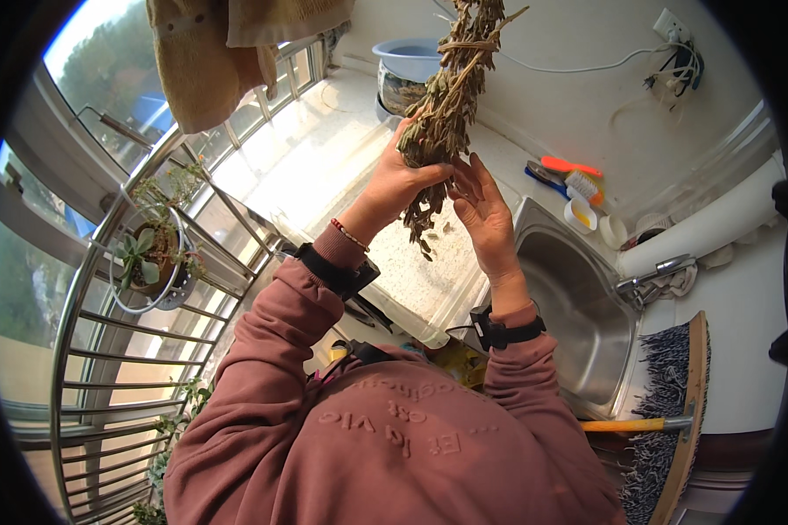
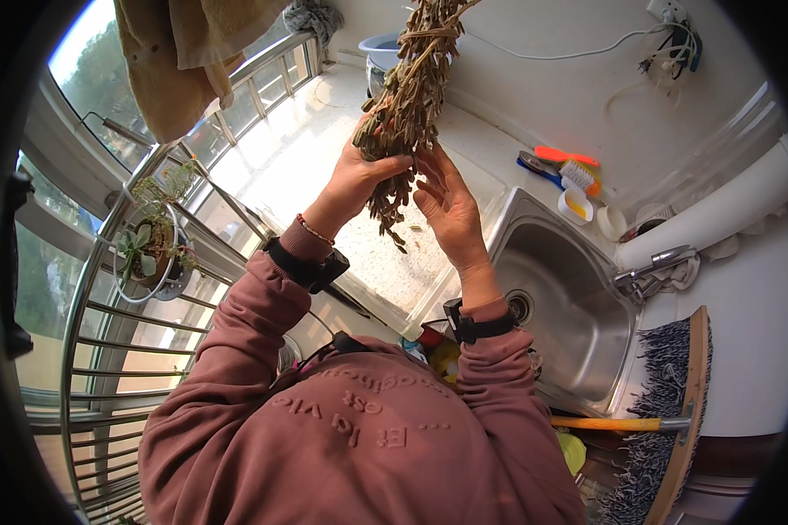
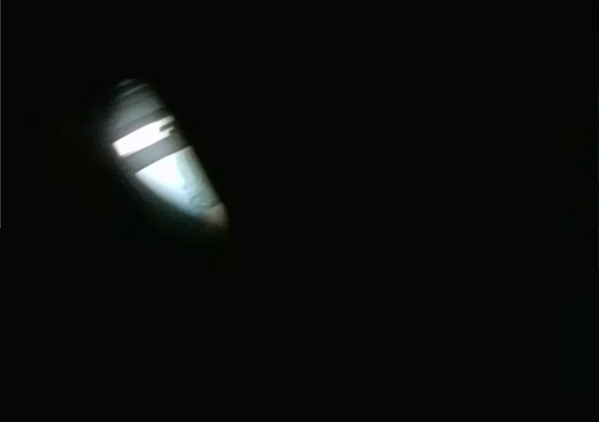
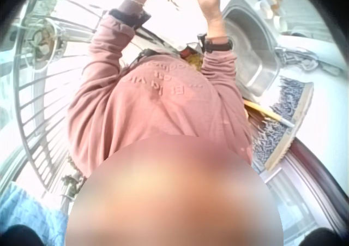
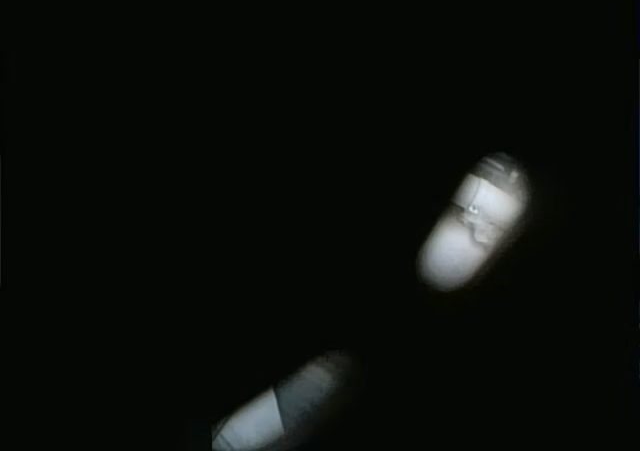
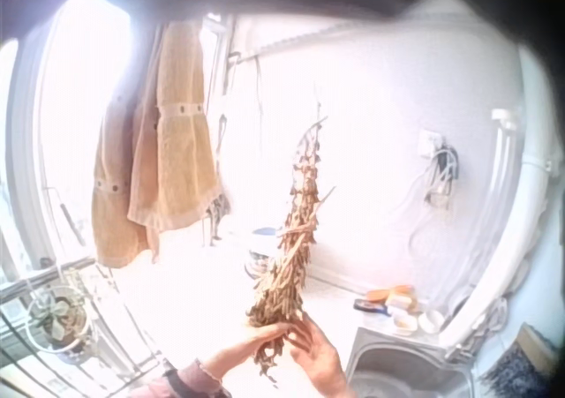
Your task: The person holds a bundle of dried herbs and strips leaves and small stems from the stalks into a clear plastic container. After collecting the material, the person places the bundle on the wall and then closes the container.
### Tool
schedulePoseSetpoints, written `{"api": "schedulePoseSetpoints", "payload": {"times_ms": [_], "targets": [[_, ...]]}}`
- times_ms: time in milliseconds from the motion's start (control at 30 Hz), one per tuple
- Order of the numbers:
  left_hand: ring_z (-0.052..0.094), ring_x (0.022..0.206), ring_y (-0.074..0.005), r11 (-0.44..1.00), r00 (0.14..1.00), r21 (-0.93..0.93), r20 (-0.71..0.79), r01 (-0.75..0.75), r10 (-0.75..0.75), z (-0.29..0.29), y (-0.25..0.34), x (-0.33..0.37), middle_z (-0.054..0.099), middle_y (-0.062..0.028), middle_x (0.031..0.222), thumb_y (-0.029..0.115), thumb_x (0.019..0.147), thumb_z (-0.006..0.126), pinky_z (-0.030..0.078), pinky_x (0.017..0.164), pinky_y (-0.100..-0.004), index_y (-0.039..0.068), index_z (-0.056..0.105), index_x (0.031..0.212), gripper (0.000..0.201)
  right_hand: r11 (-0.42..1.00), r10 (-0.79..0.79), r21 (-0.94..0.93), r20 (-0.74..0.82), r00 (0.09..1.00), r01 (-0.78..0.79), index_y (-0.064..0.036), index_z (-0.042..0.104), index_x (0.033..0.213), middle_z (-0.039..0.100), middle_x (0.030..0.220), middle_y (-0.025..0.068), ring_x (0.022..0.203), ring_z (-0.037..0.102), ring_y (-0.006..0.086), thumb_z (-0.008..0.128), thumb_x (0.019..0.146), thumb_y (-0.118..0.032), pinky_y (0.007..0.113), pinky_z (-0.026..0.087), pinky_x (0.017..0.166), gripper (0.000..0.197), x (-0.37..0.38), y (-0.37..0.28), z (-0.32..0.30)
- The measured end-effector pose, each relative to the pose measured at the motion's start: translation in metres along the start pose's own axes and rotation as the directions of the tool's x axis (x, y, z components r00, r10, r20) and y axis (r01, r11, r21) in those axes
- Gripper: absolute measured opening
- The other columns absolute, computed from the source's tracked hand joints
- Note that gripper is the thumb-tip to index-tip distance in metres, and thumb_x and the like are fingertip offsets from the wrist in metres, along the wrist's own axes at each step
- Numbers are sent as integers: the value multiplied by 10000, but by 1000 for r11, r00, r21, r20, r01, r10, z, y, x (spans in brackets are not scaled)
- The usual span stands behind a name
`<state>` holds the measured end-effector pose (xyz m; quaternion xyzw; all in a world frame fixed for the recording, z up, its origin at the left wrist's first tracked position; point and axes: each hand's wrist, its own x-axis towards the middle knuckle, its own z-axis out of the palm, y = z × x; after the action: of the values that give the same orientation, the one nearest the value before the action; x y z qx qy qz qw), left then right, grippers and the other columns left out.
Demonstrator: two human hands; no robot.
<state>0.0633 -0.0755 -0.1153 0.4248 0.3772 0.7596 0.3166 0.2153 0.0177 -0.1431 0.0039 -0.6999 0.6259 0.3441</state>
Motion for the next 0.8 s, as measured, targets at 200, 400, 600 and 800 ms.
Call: {"api": "schedulePoseSetpoints", "payload": {"times_ms": [200,400,600,800], "targets": [[561,1105,-165,996,997,50,-26,79,-78,8,-17,-17,539,-90,1248,-5,756,775,483,946,-294,31,228,1494,919,999,-5,-39,-316,949,-7,-53,254,1510,511,1367,124,1271,490,251,787,821,-364,388,377,1083,925,22,-4,-10],[225,1462,-300,861,974,479,213,-168,72,-4,-14,-13,256,-162,1560,469,742,830,168,1186,-468,98,174,1548,1103,997,5,77,-249,968,14,-36,455,1325,594,1200,47,1037,594,127,723,875,-87,278,500,927,526,32,-22,-3],[233,1444,-271,946,938,310,287,99,-192,-6,-21,-9,264,-157,1550,541,1007,415,198,1174,-363,28,71,1553,824,991,56,130,-200,978,-30,5,394,1403,571,1281,80,1145,566,140,667,895,-38,291,442,1018,578,21,-12,8],[290,1420,-253,951,959,297,237,82,-157,-8,-34,-13,324,-191,1502,629,942,489,279,1145,-363,43,94,1542,927,994,44,103,-159,986,-28,-13,360,1438,554,1304,96,1166,563,167,657,888,-8,316,451,1020,625,17,-12,2]]}}
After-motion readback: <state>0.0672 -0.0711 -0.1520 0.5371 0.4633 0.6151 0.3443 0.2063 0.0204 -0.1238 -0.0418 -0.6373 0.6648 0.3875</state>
